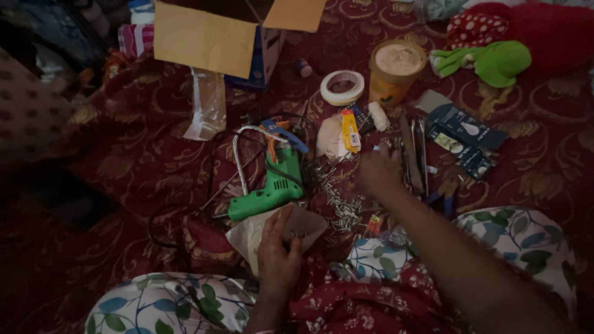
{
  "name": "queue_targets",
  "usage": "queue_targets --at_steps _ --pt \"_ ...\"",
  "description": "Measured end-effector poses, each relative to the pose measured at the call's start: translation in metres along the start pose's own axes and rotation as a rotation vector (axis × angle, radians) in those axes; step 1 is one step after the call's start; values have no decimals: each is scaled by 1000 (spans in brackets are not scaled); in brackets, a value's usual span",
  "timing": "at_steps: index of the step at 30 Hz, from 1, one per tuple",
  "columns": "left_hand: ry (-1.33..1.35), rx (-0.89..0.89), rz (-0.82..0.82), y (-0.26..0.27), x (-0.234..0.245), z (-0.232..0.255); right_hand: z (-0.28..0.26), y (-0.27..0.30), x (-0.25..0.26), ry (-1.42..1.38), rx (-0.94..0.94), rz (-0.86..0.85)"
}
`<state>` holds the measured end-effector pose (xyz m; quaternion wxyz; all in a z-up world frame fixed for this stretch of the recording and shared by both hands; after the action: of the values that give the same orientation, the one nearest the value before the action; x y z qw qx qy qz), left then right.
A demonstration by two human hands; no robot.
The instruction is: The person sits on a bed and sorts small metal fasteners from a plastic bag into a pile on the bedspread. They repeatedly pick up fasteners with their right hand and place them down, while holding the bag with their left hand.
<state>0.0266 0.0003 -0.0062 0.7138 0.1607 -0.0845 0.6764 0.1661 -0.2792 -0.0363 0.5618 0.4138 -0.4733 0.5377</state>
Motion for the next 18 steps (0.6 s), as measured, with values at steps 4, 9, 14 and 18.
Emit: queue_targets --at_steps 4,9,14,18 --pt "-33 -172 58 2 2 6 5 1 4 49 33 4" --pt "-70 -350 118 1 1 5 6 -1 -12 50 72 111" --pt "-26 -165 39 2 2 9 15 -7 10 -12 98 19" --pt "-17 -126 35 4 5 12 6 3 3 123 103 49"
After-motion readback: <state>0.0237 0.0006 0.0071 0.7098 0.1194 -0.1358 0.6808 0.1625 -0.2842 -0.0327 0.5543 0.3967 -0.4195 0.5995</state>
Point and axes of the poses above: each hand's wrist, its own y-axis away from the middle knuckle, its own x-axis out of the back of the hand, z = x × y, the point moved 3 cm from there along -y, towards the middle knuckle, and after that the axes turned 5 degrees about -x, right-handed, at the moved point
